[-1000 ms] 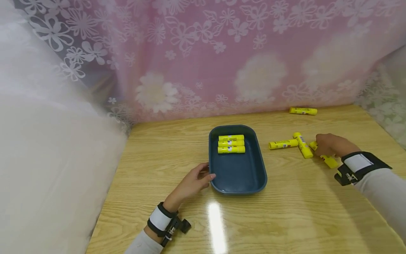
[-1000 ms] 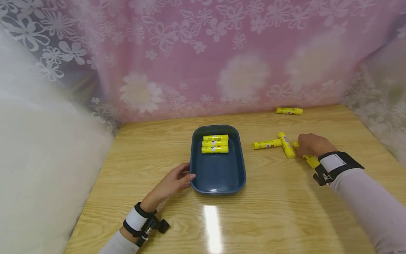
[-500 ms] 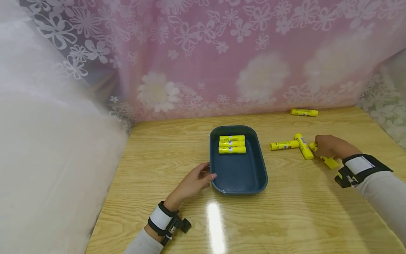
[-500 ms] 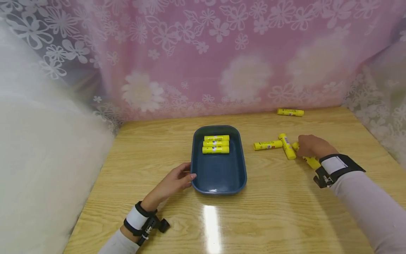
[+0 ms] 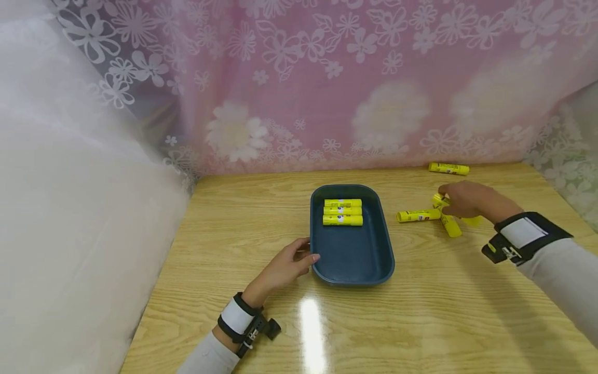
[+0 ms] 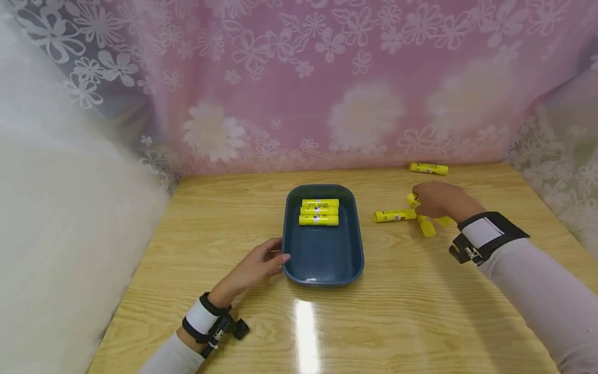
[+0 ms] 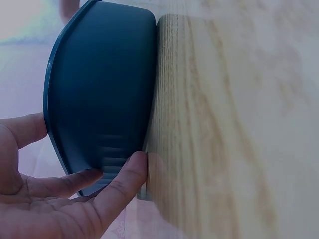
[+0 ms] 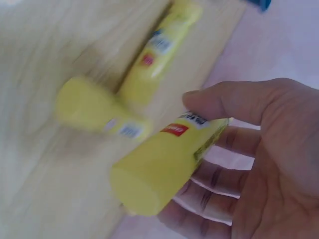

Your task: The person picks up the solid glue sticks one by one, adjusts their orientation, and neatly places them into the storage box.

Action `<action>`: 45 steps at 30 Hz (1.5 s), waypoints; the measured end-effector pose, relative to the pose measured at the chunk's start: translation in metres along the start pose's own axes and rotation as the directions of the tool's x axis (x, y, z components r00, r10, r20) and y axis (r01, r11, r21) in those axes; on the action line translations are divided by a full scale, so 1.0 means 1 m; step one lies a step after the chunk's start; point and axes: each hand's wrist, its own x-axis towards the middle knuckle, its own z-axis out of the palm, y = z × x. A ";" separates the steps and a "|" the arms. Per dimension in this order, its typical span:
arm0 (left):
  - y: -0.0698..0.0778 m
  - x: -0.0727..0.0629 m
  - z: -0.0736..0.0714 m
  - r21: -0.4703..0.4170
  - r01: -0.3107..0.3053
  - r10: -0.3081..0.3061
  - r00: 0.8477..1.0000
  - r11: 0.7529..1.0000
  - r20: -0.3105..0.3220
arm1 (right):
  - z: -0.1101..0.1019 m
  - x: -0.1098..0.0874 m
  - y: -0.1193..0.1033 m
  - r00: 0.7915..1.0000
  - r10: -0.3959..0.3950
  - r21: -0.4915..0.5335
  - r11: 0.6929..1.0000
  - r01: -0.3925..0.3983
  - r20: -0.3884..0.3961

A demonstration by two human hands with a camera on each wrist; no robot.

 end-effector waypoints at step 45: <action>0.000 0.001 -0.005 -0.023 0.007 -0.007 1.000 1.000 0.012 | 0.003 0.099 -0.222 0.960 -0.262 -0.301 0.912 0.278 0.095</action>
